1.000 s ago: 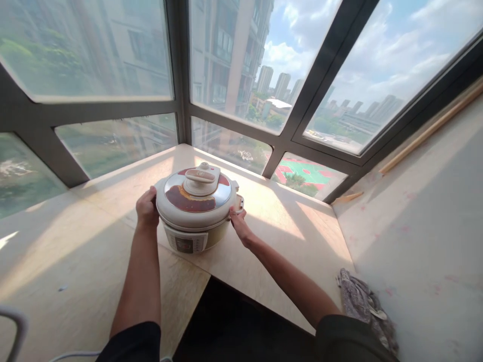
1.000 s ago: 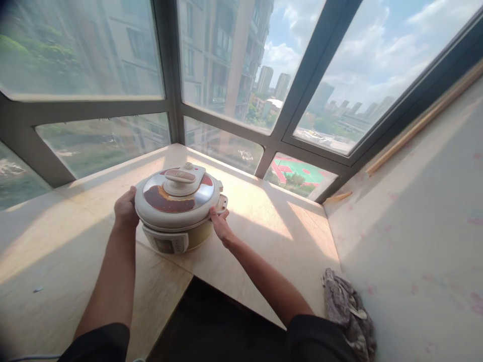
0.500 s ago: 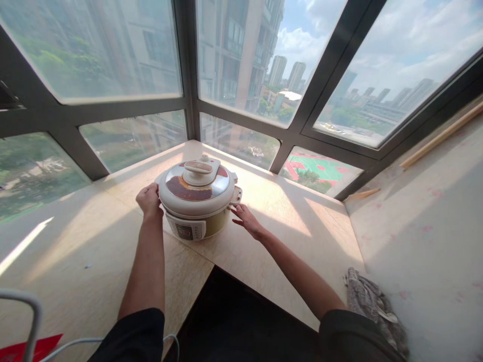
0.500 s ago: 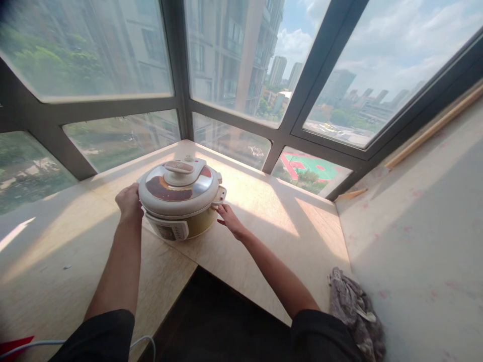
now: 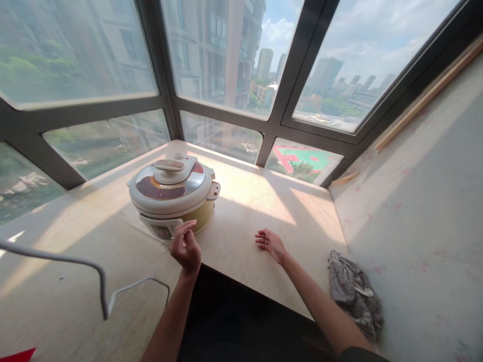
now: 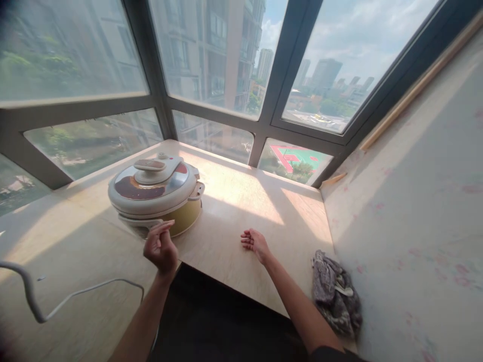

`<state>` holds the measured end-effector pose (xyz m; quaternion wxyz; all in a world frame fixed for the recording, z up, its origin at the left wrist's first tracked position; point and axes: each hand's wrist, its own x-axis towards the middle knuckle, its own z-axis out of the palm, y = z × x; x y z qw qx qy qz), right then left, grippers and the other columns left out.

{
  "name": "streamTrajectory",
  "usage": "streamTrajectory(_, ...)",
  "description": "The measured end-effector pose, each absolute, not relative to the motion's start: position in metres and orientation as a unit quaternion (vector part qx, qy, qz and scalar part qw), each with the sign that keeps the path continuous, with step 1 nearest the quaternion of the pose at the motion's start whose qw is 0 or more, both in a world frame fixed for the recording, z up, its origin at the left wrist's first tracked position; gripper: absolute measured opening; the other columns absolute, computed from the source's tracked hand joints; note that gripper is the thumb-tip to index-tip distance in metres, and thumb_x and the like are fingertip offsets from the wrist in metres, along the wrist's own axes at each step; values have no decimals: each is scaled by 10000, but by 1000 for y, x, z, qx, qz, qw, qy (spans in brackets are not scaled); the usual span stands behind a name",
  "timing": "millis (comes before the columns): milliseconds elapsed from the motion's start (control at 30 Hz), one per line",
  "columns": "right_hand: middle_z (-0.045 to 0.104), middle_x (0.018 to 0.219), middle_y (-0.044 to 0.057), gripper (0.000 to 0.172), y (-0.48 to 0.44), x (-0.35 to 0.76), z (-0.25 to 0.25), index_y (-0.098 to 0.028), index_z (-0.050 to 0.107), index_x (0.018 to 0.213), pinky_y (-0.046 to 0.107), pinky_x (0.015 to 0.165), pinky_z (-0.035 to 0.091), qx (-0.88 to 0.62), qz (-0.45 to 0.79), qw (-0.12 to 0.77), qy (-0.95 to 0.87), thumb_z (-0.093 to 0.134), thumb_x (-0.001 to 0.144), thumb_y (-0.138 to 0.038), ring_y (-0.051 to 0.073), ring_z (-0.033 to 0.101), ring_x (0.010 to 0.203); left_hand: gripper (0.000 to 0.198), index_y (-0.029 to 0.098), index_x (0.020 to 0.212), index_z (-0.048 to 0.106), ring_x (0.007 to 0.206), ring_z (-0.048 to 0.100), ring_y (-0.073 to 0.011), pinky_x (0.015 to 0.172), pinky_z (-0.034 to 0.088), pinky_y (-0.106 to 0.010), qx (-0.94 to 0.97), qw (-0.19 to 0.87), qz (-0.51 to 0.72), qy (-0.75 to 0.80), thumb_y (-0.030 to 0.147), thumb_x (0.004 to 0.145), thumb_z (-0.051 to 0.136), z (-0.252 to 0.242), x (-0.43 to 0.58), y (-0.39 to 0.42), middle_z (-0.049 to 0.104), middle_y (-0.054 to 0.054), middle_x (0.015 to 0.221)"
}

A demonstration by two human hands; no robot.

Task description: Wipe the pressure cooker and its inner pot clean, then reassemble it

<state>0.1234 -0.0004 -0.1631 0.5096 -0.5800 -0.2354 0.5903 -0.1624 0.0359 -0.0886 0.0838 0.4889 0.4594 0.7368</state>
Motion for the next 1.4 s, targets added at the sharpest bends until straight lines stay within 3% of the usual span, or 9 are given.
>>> streamTrajectory(133,748,881,107,343,-36,161,-166,-168,673,881,290,630,574,-594,518,580,-206,657,856,-510,179,709,703,238,213,863,722,926,727,-199,852,587,-362,688,303,537,383,182,923,494,-140,-99,-11,761,-75,941)
streamTrajectory(267,731,801,92,507,-84,185,-173,-173,671,829,342,629,589,-608,431,643,-179,765,690,-652,205,696,661,280,208,897,731,946,729,-201,844,588,-359,760,408,385,329,139,879,460,-182,-58,-39,766,-88,988)
streamTrajectory(367,714,783,73,564,-118,188,-181,-172,679,815,337,596,581,-634,353,659,-197,764,664,-708,201,682,634,268,209,926,734,949,725,-214,862,572,-384,787,407,325,331,158,881,474,-194,-38,-41,771,-88,996)
streamTrajectory(500,688,774,60,549,-140,182,-190,-169,688,830,303,560,557,-673,267,647,-240,651,787,-715,186,661,622,240,210,865,729,878,716,-223,818,550,-379,810,375,292,343,191,880,490,-193,-16,-34,766,-78,916)
streamTrajectory(700,680,764,63,534,-132,176,-194,-164,695,854,297,554,553,-694,259,618,-263,584,850,-687,193,665,623,243,206,771,701,825,694,-219,777,522,-362,822,326,283,371,178,847,472,-190,1,-30,742,-65,847)
streamTrajectory(1400,699,772,75,522,-132,174,-196,-177,700,875,311,575,557,-720,251,582,-282,546,879,-676,210,673,631,239,208,788,702,832,695,-212,781,528,-364,802,350,310,371,179,849,473,-196,-2,-32,745,-64,847)
